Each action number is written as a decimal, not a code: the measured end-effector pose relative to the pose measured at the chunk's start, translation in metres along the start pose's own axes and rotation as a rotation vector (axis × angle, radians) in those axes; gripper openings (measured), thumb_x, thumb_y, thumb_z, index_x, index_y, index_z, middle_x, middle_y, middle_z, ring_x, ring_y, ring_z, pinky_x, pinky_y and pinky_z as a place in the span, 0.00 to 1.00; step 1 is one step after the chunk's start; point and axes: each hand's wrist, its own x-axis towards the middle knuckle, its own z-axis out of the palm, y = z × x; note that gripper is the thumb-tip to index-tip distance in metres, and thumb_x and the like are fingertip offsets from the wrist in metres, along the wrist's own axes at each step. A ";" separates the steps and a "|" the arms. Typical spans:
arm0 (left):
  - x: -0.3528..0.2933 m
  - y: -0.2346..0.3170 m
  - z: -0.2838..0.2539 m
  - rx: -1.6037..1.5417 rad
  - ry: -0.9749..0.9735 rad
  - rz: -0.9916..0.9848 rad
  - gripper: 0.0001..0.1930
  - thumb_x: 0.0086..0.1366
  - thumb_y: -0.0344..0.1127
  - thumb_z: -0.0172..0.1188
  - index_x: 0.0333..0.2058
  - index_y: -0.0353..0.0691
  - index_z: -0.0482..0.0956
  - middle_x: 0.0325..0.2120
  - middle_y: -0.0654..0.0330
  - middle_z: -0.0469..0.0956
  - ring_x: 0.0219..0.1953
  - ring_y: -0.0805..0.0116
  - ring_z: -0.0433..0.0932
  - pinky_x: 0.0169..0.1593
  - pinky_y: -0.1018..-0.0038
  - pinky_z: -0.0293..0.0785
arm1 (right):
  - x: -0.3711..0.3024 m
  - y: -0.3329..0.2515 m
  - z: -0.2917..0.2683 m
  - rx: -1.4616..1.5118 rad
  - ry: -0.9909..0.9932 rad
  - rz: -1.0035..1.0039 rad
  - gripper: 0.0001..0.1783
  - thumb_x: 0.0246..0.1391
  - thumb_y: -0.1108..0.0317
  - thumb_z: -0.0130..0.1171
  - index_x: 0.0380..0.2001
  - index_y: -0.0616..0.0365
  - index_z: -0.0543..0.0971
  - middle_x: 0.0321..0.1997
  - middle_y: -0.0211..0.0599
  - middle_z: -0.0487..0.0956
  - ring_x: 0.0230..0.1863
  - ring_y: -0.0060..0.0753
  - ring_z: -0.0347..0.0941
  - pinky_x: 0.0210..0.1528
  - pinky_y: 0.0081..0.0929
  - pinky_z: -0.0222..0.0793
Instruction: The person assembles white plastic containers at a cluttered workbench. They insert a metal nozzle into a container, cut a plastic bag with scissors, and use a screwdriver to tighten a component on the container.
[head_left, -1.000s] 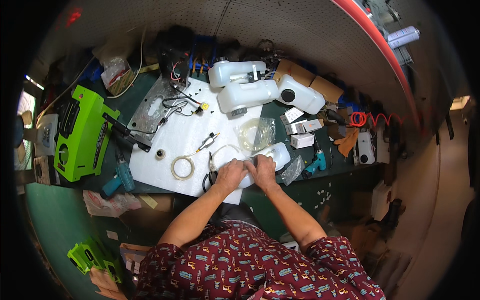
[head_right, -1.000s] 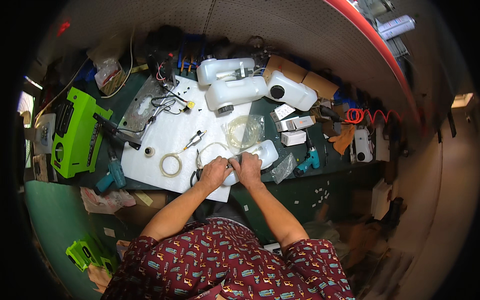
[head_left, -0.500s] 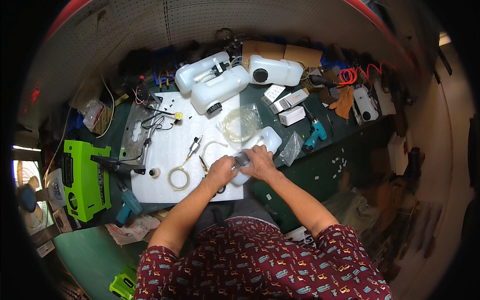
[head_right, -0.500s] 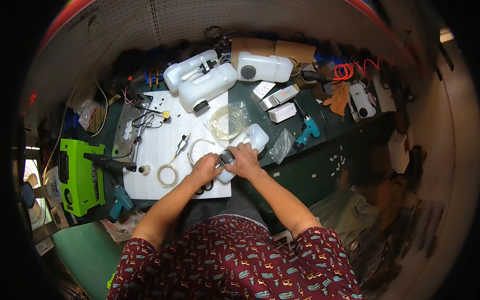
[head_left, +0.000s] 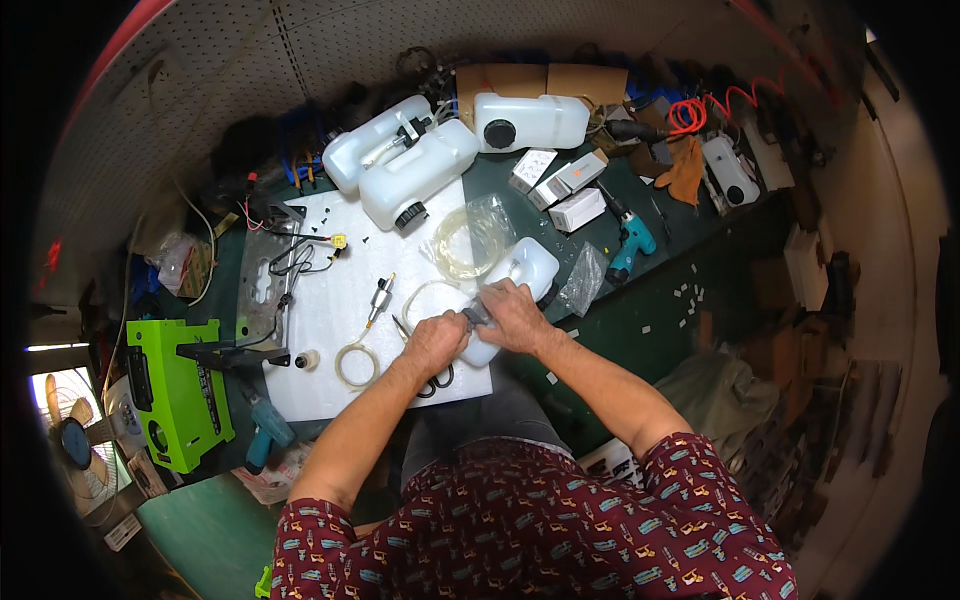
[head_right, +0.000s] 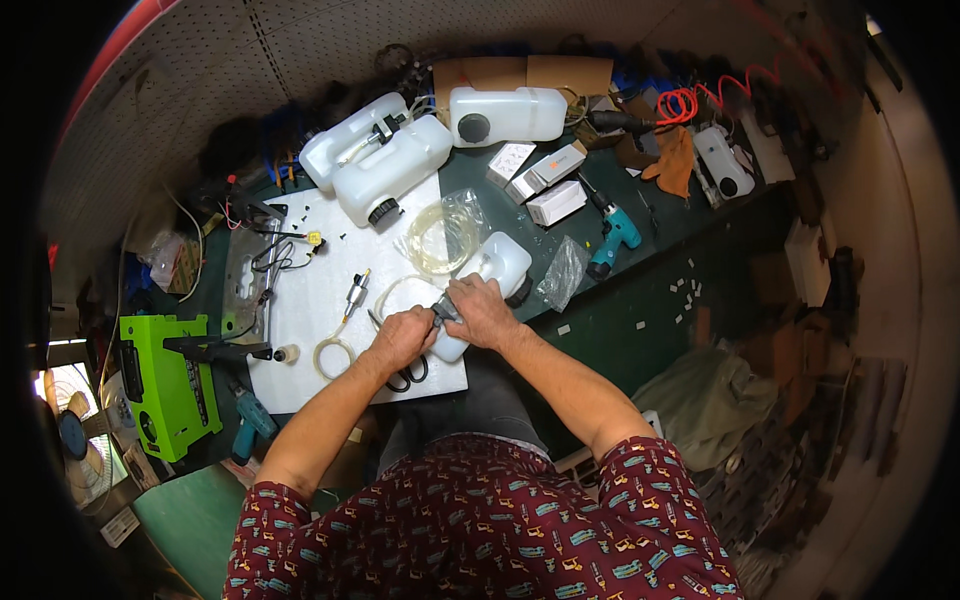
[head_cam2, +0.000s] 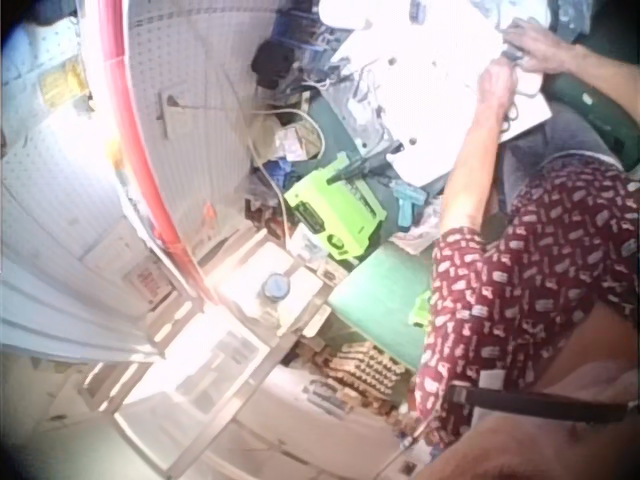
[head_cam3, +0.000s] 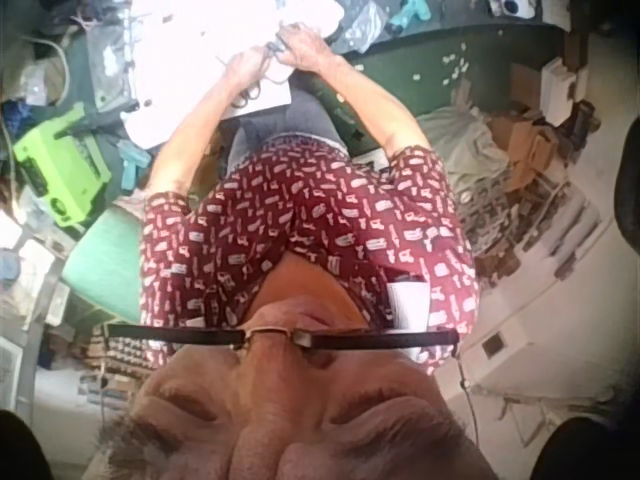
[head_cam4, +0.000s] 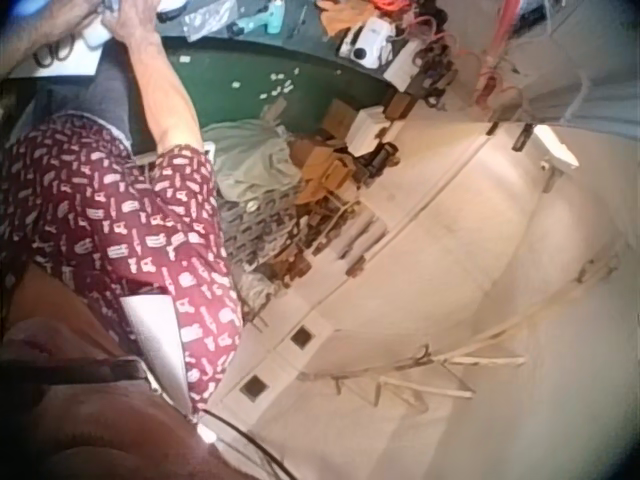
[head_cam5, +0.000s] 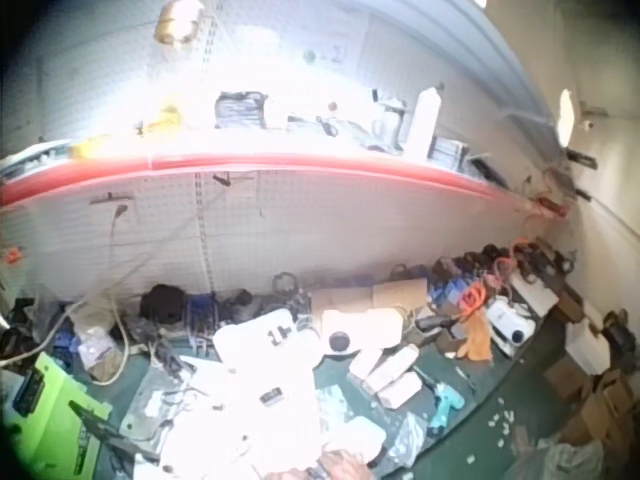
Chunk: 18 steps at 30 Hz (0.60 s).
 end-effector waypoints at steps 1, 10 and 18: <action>0.001 -0.003 -0.001 0.018 -0.018 0.031 0.13 0.69 0.39 0.63 0.37 0.33 0.78 0.34 0.43 0.80 0.37 0.41 0.84 0.43 0.53 0.81 | 0.001 0.003 0.000 0.022 -0.003 -0.023 0.33 0.47 0.54 0.70 0.53 0.63 0.80 0.59 0.45 0.80 0.59 0.51 0.72 0.58 0.48 0.67; -0.007 0.007 -0.001 -0.051 0.042 -0.090 0.12 0.70 0.40 0.62 0.40 0.35 0.76 0.36 0.44 0.81 0.40 0.42 0.84 0.44 0.52 0.81 | 0.008 0.008 -0.003 0.153 -0.052 -0.033 0.27 0.50 0.55 0.69 0.47 0.66 0.79 0.53 0.50 0.81 0.56 0.58 0.72 0.58 0.50 0.70; -0.012 0.031 -0.010 -0.118 0.009 -0.286 0.18 0.69 0.43 0.64 0.47 0.33 0.80 0.40 0.41 0.84 0.43 0.40 0.84 0.49 0.51 0.80 | 0.021 -0.006 -0.002 0.018 -0.067 0.230 0.35 0.53 0.41 0.67 0.50 0.63 0.81 0.60 0.50 0.79 0.67 0.55 0.67 0.67 0.68 0.55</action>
